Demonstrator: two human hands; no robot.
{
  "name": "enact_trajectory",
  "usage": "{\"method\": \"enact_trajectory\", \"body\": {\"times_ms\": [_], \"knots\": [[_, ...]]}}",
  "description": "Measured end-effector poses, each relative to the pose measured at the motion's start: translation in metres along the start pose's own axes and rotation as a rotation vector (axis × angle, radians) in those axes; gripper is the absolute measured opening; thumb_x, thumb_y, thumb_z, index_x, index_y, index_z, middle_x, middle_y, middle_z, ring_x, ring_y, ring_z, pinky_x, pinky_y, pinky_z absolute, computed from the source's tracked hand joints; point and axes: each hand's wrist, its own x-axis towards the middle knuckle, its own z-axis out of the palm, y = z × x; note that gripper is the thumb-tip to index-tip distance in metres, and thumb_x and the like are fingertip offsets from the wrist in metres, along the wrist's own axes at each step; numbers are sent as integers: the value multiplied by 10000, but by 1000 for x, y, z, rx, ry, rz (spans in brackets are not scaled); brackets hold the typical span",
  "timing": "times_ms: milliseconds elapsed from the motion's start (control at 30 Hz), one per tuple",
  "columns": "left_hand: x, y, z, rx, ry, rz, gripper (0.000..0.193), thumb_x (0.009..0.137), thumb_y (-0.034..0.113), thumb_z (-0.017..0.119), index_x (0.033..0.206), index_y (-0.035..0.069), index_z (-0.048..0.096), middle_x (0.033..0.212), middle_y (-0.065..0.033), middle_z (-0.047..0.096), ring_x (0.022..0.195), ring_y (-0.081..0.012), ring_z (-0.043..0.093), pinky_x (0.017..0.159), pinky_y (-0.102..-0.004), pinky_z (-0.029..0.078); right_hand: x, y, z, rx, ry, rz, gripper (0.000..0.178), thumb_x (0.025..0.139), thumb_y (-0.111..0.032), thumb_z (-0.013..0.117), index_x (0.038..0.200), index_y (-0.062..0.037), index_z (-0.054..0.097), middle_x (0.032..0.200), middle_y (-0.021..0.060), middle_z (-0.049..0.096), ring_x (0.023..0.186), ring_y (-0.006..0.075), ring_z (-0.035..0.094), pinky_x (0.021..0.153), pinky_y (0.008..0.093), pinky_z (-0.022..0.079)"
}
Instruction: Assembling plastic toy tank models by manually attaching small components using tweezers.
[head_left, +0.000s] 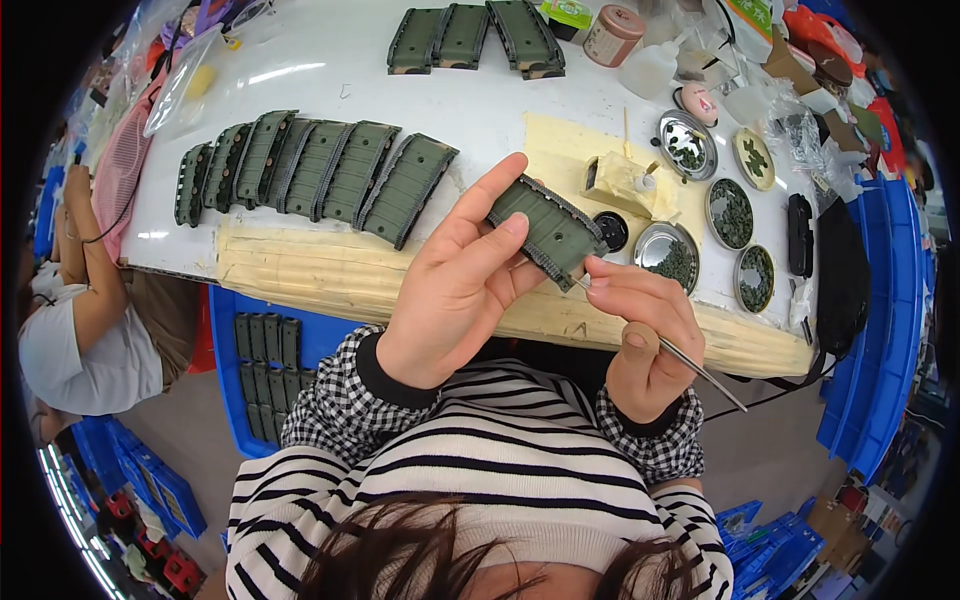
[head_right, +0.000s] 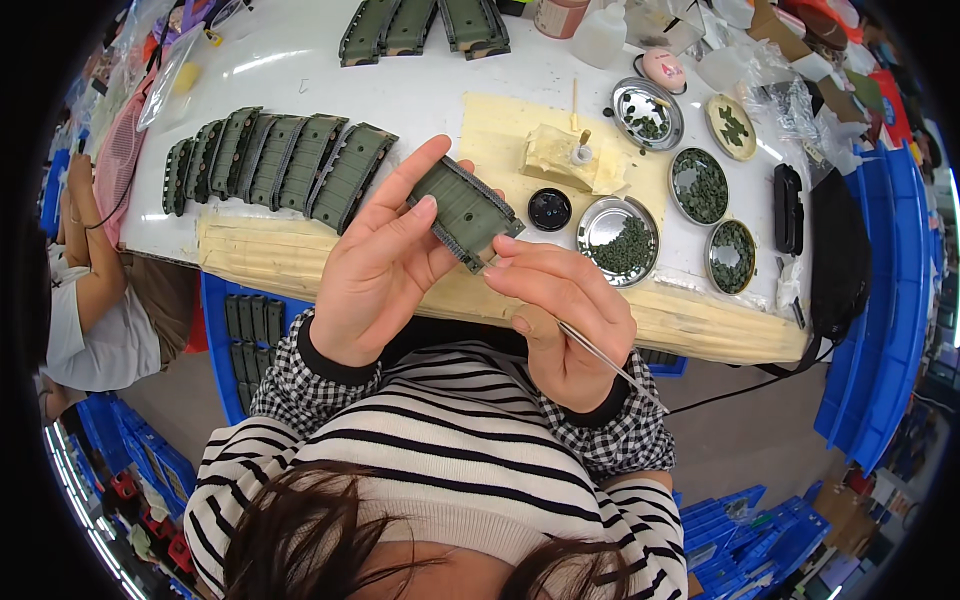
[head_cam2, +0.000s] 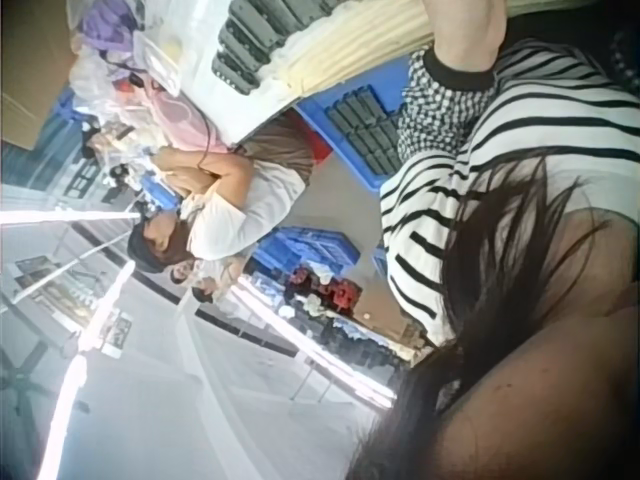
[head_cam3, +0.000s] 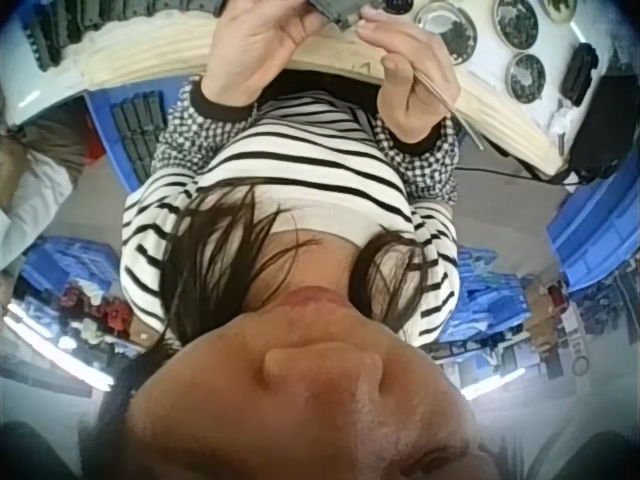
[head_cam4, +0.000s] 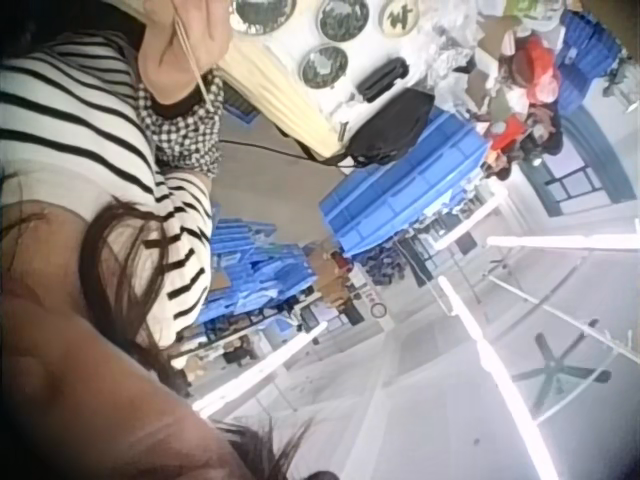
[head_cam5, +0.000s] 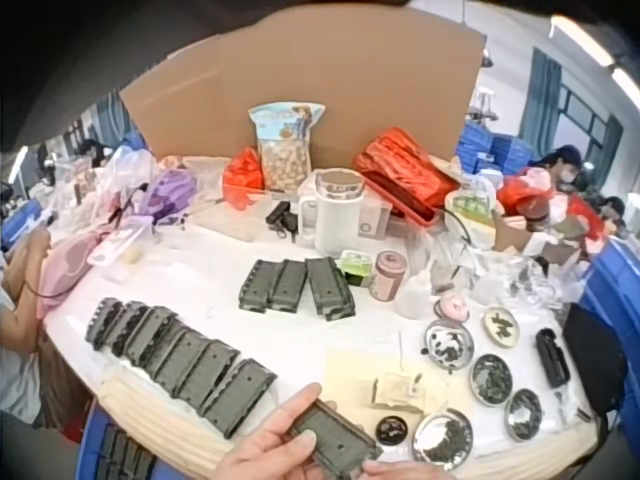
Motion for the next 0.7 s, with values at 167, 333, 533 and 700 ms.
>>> {"method": "enact_trajectory", "body": {"times_ms": [167,333,533,700], "knots": [[1,-2,2,10,7,27,493,1016,83,378,1491,53,247,1428,-138,400,1300,-313,461,1059,-402,440,1,-6,0,-95,-40,-15,214,853,-28,627,1057,27,658,1074,193,644,1040,317,648,869,360,536],[0,-3,3,29,8,73,500,1016,80,371,1497,62,237,1445,-144,375,1313,-323,446,1053,-400,449,2,-8,0,-126,-57,-60,260,842,-80,666,1083,17,653,1095,190,634,1056,320,642,876,361,536],[-1,-2,6,28,-12,91,512,1018,86,371,1505,70,215,1459,-145,356,1318,-319,440,1044,-401,461,0,-11,-1,-131,-59,-58,295,827,-98,690,1098,10,647,1103,181,629,1068,325,637,881,369,534],[-1,-2,5,43,-22,83,519,1018,89,372,1509,72,204,1463,-148,350,1320,-315,437,1032,-401,475,1,-10,-2,-113,-75,-81,303,818,-92,695,1095,18,643,1081,173,625,1079,333,633,884,381,536]]}}
